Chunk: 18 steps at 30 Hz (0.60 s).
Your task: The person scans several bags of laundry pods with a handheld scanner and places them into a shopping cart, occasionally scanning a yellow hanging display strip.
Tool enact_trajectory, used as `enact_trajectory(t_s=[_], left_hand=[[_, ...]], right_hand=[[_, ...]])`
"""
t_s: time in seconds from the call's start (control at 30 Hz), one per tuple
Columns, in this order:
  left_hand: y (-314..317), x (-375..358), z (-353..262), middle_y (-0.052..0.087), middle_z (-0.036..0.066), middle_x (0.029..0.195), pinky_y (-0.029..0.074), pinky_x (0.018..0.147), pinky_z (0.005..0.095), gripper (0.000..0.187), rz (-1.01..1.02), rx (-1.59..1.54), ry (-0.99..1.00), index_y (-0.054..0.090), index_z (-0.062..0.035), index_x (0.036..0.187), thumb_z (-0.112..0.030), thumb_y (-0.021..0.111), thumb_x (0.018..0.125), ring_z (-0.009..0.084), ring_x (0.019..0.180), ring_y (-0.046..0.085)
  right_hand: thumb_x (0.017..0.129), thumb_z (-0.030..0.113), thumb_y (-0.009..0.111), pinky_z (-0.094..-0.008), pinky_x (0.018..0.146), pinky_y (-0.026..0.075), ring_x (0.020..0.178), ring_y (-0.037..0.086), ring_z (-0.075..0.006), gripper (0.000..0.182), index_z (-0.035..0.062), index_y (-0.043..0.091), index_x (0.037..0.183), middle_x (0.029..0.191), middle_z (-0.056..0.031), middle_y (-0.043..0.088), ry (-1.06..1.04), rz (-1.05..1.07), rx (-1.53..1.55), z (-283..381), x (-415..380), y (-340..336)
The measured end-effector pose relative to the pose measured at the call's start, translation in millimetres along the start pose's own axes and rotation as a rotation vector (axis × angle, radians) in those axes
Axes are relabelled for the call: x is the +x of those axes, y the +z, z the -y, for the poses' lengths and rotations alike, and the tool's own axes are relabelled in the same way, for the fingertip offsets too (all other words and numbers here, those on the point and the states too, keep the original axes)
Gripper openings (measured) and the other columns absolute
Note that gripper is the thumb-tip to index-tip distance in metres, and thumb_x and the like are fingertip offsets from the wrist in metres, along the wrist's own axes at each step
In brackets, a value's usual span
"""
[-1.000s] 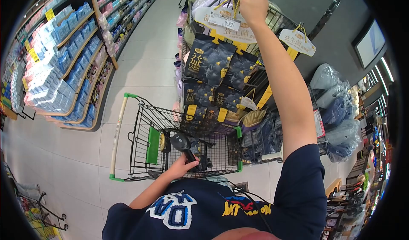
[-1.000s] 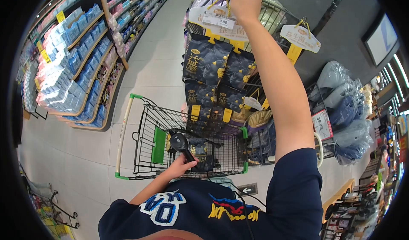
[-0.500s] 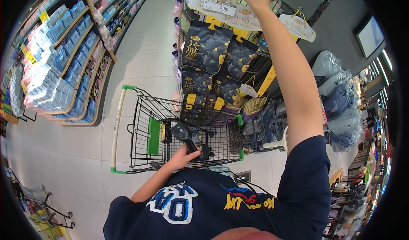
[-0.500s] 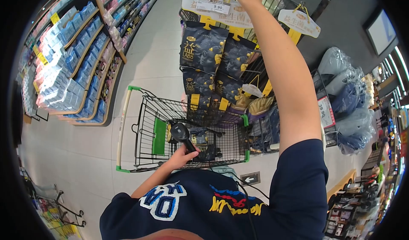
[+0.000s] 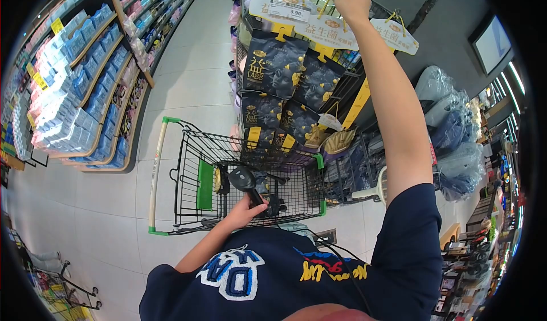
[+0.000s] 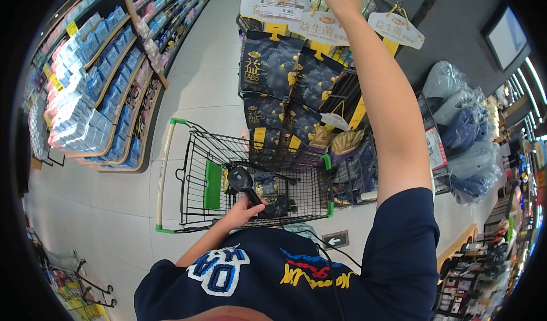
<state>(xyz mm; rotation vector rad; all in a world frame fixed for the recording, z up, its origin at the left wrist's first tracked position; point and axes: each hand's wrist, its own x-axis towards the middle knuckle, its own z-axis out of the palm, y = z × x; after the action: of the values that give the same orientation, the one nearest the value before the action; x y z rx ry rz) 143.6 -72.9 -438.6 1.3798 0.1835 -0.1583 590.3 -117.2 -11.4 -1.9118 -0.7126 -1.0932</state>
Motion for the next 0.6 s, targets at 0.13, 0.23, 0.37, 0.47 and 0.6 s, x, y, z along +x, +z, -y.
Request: enact_trajectory(t_s=[0.13,0.23,0.37,0.47,0.6], left_hand=[[0.4,-1.0,3.8,0.066,0.006,0.116,0.046,0.095,0.0325,0.031,-0.007,-0.016,-0.013,0.054,-0.0033,0.121,-0.018,0.069,0.098,0.0132,0.105,0.059],[2.3,-0.8,4.7,0.066,0.006,0.117,0.046,0.095,0.0323,0.031,0.005,-0.004,-0.020,0.054,-0.0034,0.121,-0.018,0.069,0.098,0.0130,0.104,0.059],[5.3,-1.8,0.5,0.066,0.006,0.116,0.047,0.096,0.0326,0.032,0.013,-0.001,-0.024,0.054,-0.0029,0.121,-0.020,0.069,0.098,0.0137,0.105,0.060],[5.4,-2.4,-1.9,0.066,0.008,0.115,0.048,0.098,0.0340,0.034,0.009,0.018,-0.029,0.054,-0.0018,0.122,-0.022,0.069,0.098,0.0160,0.107,0.062],[6.1,-2.2,3.8,0.067,0.008,0.114,0.048,0.098,0.0336,0.035,0.006,0.008,-0.031,0.055,-0.0018,0.122,-0.022,0.070,0.098,0.0159,0.106,0.062]], right_hand=[[0.084,0.019,0.071,-0.0433,0.079,0.054,0.085,0.070,-0.0366,0.018,0.0018,0.072,0.083,0.084,-0.0200,0.072,0.092,0.063,-0.018,11.2,1.8,-12.0],[0.081,0.018,0.071,-0.0417,0.074,0.056,0.075,0.072,-0.0334,0.016,0.0026,0.075,0.078,0.077,-0.0187,0.073,0.115,0.066,-0.079,-3.2,20.6,-0.8],[0.079,0.015,0.073,-0.0378,0.065,0.056,0.062,0.072,-0.0266,0.018,-0.0018,0.075,0.074,0.065,-0.0175,0.070,0.294,0.266,0.056,17.4,32.2,-16.7],[0.079,0.014,0.075,-0.0371,0.064,0.056,0.064,0.072,-0.0273,0.021,-0.0059,0.073,0.073,0.067,-0.0195,0.071,0.344,0.442,0.027,14.6,48.7,-19.8],[0.082,0.009,0.075,-0.0395,0.056,0.054,0.059,0.070,-0.0273,0.018,-0.0089,0.072,0.077,0.071,-0.0207,0.071,0.174,0.387,-0.263,9.7,60.3,-12.2]])
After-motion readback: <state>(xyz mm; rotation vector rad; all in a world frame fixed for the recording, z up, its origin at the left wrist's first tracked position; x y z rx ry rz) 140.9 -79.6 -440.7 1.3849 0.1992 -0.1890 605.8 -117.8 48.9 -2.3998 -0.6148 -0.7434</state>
